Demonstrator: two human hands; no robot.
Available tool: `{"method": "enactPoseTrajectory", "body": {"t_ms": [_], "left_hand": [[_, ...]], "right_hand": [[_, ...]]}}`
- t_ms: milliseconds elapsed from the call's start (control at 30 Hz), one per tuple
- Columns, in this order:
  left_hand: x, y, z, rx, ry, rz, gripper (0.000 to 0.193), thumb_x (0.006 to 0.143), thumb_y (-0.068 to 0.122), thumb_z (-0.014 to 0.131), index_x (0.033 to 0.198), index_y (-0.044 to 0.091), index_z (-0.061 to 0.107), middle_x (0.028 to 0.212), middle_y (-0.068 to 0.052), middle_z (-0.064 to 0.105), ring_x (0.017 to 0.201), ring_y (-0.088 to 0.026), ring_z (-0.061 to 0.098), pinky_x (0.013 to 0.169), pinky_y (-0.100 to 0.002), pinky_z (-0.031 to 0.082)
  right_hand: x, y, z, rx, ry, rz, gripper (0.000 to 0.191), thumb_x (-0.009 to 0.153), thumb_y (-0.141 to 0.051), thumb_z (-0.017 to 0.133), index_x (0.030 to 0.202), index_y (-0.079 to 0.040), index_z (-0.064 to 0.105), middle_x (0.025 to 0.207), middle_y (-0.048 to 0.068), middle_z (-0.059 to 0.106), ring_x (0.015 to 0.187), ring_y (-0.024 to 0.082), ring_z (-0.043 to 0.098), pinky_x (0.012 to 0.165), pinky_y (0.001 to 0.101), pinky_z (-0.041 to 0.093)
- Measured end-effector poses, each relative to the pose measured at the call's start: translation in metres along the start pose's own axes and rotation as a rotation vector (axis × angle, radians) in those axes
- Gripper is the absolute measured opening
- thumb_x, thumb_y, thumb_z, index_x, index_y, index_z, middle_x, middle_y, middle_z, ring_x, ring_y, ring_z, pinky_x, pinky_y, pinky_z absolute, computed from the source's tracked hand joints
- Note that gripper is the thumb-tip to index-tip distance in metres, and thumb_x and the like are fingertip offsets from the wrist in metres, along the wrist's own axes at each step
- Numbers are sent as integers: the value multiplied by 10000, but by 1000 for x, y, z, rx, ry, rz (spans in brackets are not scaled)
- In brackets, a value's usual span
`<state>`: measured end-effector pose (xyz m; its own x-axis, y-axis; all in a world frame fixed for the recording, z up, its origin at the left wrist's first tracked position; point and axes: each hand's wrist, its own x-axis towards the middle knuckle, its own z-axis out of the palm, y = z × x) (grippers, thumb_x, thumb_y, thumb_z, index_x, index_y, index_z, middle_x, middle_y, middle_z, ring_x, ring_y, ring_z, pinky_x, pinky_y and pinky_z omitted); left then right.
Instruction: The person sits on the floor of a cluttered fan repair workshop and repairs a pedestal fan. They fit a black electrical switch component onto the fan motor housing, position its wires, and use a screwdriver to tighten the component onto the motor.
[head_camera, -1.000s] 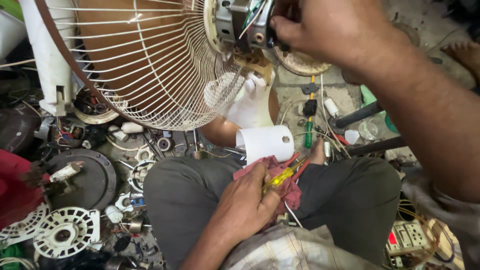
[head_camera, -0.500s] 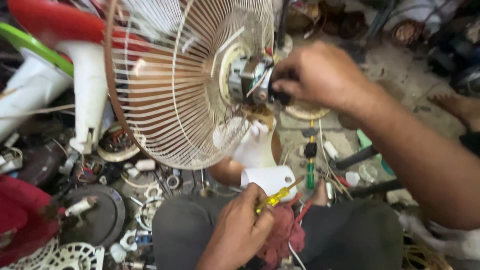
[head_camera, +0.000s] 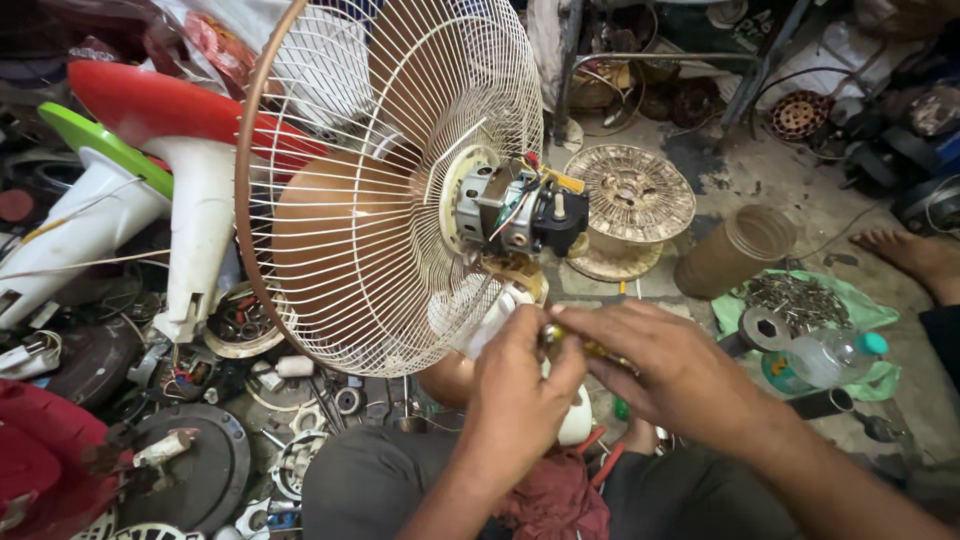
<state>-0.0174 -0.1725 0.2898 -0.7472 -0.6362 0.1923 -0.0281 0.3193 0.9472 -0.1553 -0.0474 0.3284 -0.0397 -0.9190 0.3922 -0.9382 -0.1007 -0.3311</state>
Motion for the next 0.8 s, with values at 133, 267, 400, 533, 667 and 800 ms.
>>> {"method": "enactPoseTrajectory", "body": {"t_ms": [133,267,400,533,667,800], "left_hand": [[25,1,1,2,160,280,331,954,285,722,1122,18,620,961,-151,689,843,-294,694,718,-415,541],[67,-11,-11,238,331,342,334,925,247,750,1192,65,664,1014,-159,688,826,-334,693,686,-432,538],[84,-22,-9,230,354,363,295,907,221,766,1163,99,681,985,-138,697,850,-340,704,713,-441,545],[88,-29,0,144,426,317,247,911,225,777,1086,85,673,963,-118,712,808,-319,713,692,-427,540],[93,-32,4,119,476,350,202,912,203,767,1062,92,690,931,-110,701,779,-313,704,668,-417,529],[93,-32,7,100,437,260,150,917,195,756,1043,121,723,859,-89,677,710,-274,703,620,-402,524]], "right_hand": [[19,11,-24,95,168,189,608,829,-27,726,1409,-101,559,1031,76,727,914,172,743,808,333,619],[61,32,-50,492,442,154,580,1020,46,638,1528,-95,399,1169,130,658,1068,180,692,987,341,606],[100,54,-37,595,520,109,528,1041,50,626,1481,-96,374,1222,103,635,1131,159,681,1057,316,607],[115,65,-23,534,406,109,547,1068,55,646,1526,-86,384,1271,93,620,1168,145,646,1027,301,576],[120,72,-19,559,364,120,520,1073,52,637,1508,-78,383,1229,80,607,1143,130,649,1071,308,580],[122,77,-14,606,340,128,531,1067,46,639,1512,-81,378,1228,79,612,1164,125,627,1074,302,565]]}}
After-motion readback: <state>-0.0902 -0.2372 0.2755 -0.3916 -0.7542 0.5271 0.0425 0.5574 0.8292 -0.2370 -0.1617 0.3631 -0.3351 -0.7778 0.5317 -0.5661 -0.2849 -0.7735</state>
